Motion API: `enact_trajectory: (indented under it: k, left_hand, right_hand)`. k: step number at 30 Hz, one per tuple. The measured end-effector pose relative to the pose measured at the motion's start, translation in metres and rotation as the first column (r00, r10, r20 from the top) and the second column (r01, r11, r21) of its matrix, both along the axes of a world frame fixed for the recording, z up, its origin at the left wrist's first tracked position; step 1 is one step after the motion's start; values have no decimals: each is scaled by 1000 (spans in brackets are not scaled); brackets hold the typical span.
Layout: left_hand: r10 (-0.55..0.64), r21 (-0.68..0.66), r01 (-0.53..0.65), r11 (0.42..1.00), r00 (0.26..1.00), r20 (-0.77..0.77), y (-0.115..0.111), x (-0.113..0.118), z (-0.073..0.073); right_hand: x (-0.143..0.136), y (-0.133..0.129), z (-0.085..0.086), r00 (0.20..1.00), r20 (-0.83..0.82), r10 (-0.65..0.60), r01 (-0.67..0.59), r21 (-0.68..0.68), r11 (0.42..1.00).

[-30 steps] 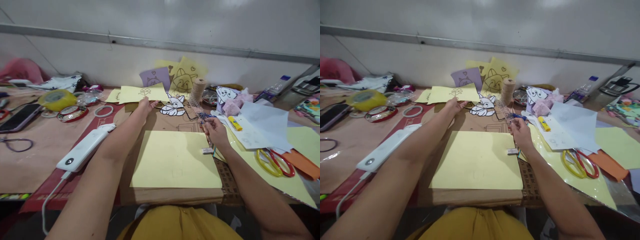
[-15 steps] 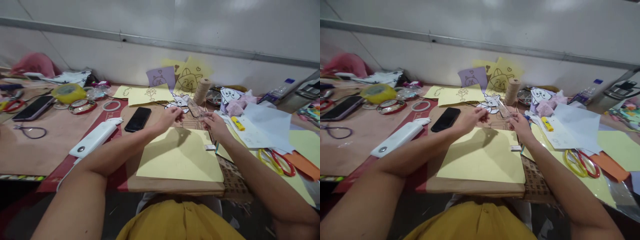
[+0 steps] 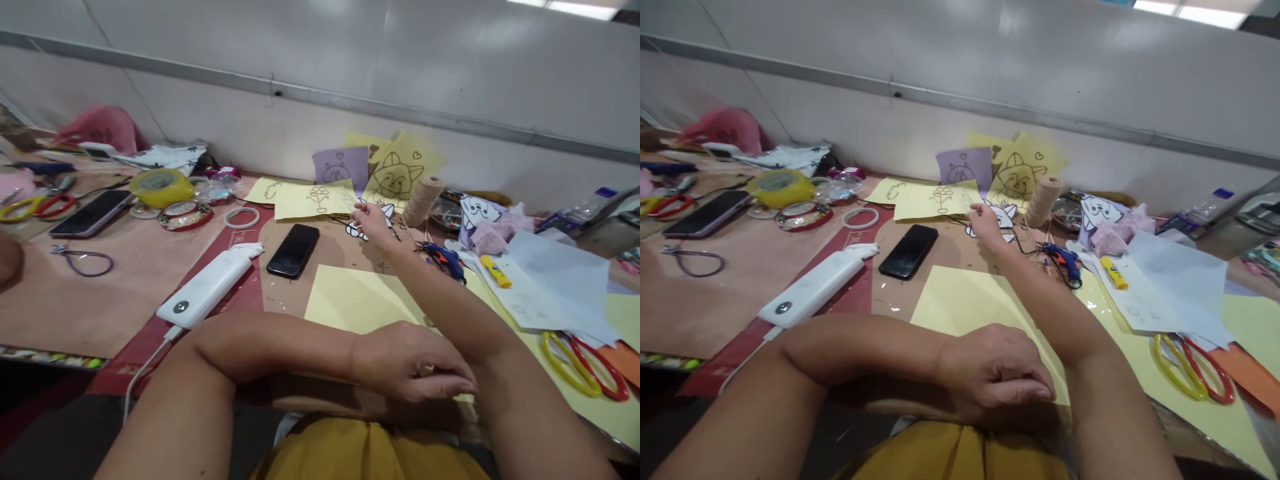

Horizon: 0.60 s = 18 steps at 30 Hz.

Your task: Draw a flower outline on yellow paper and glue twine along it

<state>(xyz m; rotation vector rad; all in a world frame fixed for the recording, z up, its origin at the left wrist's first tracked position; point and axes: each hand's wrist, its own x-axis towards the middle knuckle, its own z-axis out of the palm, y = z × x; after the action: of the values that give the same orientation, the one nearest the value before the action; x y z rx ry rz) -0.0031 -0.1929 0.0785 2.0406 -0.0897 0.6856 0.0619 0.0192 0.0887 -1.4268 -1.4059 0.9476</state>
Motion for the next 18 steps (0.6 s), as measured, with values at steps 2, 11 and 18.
enact_trajectory:
  k: [2, 11, 18]
  left_hand:
    - [15, -33, -15, 999, 1000, 0, 1, 0, -4]
    - [14, 23, -14, 1000, 1000, 23, 1, -10, 2]
    - [233, 50, -233, 971, 972, 5, 16, -13, -5]
  right_hand:
    - [-13, 12, -4, 997, 62, 39, -39, -12, 999]
    - [63, -16, 12, 945, 325, 37, -87, 140, 986]
    - [197, -85, 19, 963, 51, -266, 243, 276, 930]
